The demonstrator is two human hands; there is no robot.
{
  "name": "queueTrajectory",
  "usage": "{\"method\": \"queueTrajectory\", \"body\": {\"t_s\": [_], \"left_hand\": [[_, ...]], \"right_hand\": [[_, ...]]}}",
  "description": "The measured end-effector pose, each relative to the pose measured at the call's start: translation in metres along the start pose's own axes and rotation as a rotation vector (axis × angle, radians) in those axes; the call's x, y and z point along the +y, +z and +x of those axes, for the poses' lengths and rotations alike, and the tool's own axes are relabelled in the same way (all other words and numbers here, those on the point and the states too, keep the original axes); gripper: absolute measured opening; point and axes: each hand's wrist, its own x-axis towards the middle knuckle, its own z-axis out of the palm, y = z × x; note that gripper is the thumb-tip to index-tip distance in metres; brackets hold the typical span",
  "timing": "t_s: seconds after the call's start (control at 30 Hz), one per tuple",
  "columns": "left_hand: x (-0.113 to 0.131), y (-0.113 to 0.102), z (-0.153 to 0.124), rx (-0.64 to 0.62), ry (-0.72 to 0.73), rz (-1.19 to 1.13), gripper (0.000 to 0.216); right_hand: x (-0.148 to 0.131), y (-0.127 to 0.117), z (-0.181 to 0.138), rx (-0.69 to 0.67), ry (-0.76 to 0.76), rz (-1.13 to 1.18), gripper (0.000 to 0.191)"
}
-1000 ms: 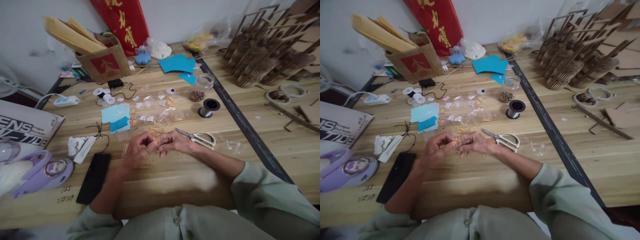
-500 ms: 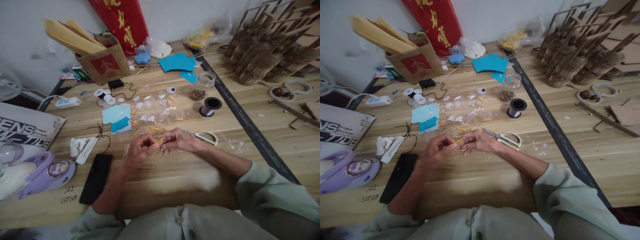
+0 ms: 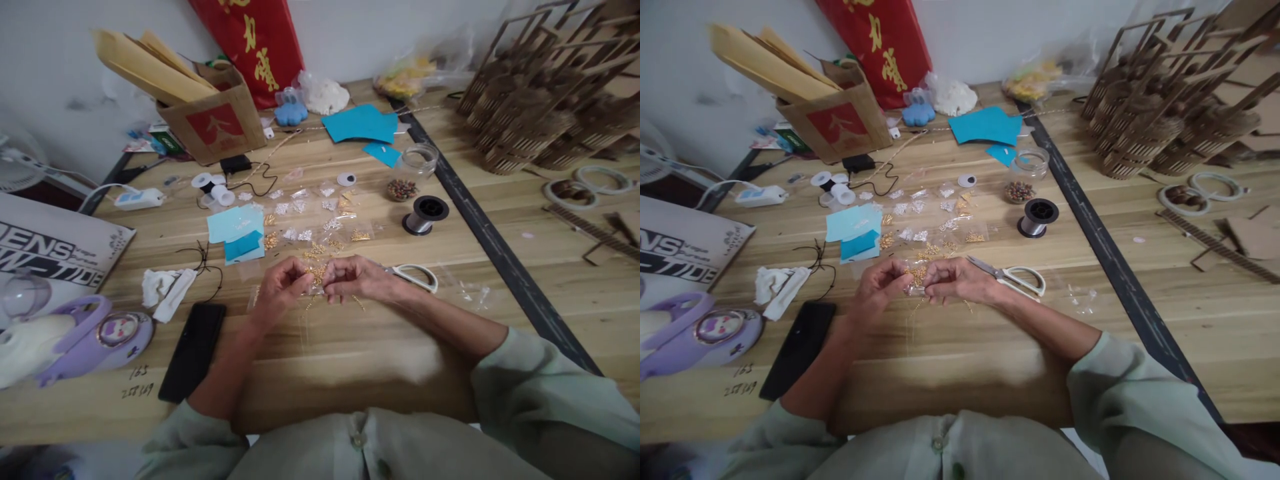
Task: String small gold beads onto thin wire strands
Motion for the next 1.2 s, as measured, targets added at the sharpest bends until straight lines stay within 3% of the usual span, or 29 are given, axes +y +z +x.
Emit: {"method": "queueTrajectory", "body": {"t_s": [0.37, 0.57, 0.8, 0.9, 1.0, 1.2], "left_hand": [[-0.006, 0.001, 0.001, -0.084, -0.042, -0.045, 0.028], [-0.013, 0.003, 0.001, -0.042, -0.062, -0.08, 0.036], [-0.007, 0.003, 0.003, -0.057, -0.124, -0.084, 0.024], [-0.011, 0.001, 0.005, -0.035, -0.136, -0.13, 0.022], [-0.018, -0.001, 0.007, -0.012, -0.161, -0.228, 0.022], [-0.028, -0.005, 0.014, 0.049, -0.213, -0.557, 0.032]], "right_hand": [[-0.001, 0.001, 0.0, 0.056, 0.005, -0.093, 0.028], [-0.002, 0.001, -0.001, 0.069, 0.016, -0.109, 0.028], [-0.002, -0.001, -0.001, 0.081, 0.006, -0.173, 0.036], [-0.019, -0.007, -0.008, 0.153, -0.067, -0.368, 0.036], [-0.042, -0.02, -0.022, 0.286, -0.137, -0.758, 0.031], [-0.059, -0.044, -0.063, 0.294, 0.041, -1.316, 0.019]]}}
